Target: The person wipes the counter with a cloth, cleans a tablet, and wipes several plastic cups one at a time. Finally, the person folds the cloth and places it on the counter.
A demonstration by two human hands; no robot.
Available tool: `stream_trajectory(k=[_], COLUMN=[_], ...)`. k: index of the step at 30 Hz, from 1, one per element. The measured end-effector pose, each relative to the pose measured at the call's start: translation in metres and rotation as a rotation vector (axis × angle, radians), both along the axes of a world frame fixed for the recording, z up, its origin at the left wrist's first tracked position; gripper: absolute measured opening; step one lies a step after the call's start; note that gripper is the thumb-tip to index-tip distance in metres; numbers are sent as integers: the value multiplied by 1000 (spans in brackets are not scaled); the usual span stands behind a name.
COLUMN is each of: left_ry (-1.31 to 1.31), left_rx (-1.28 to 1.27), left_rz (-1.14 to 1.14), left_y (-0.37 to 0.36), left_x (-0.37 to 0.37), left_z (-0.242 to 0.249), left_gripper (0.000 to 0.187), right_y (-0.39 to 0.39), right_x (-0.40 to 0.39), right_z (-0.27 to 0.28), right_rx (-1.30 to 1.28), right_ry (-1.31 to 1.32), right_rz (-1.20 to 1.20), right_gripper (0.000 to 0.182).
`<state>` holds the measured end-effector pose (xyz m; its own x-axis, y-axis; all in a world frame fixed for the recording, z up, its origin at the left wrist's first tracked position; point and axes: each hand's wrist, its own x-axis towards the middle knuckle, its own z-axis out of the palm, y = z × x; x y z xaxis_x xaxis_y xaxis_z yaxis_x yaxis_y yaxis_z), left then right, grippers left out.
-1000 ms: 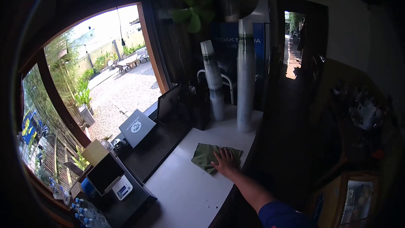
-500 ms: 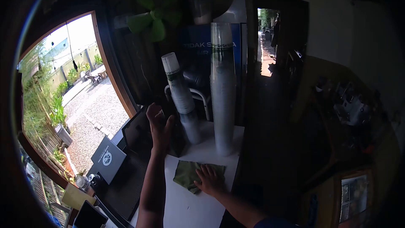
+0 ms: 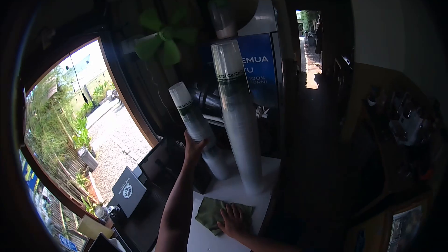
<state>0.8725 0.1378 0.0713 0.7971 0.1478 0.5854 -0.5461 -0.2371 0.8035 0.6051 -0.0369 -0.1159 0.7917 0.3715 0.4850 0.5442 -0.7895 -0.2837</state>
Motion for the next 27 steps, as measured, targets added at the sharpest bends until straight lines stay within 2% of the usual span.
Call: stream_trajectory(k=[3, 6, 12, 17, 21, 22, 24, 26, 27], left_ry=[-111, 1, -29, -200, -266, -323, -363, -310, -267], left_rx=[-31, -27, -28, -14, -28, 60, 65, 16, -41], left_rz=[20, -73, 54, 156, 298, 334, 404, 509, 574], left_y=[-13, -9, -17, -15, -23, 0, 14, 20, 25], left_x=[-9, -8, -12, -28, -100, -108, -151, -205, -232], left_z=[14, 23, 44, 118, 180, 176, 172, 156, 139], left_gripper=[98, 98, 89, 84, 89, 92, 92, 90, 83], right_y=[-2, -3, -5, -5, -7, -7, -8, -5, -6], right_x=[0, 1, 3, 6, 8, 7, 9, 10, 10], right_z=[2, 1, -6, -7, -10, -9, -8, -13, -14], right_rx=[12, 8, 6, -15, -19, -16, -8, -9, -9], right_ry=[-3, 43, 108, 99, 94, 95, 93, 96, 92], right_rz=[8, 26, 60, 93, 113, 118, 132, 139, 144], right_gripper=[64, 64, 65, 65, 66, 66, 66, 68, 68])
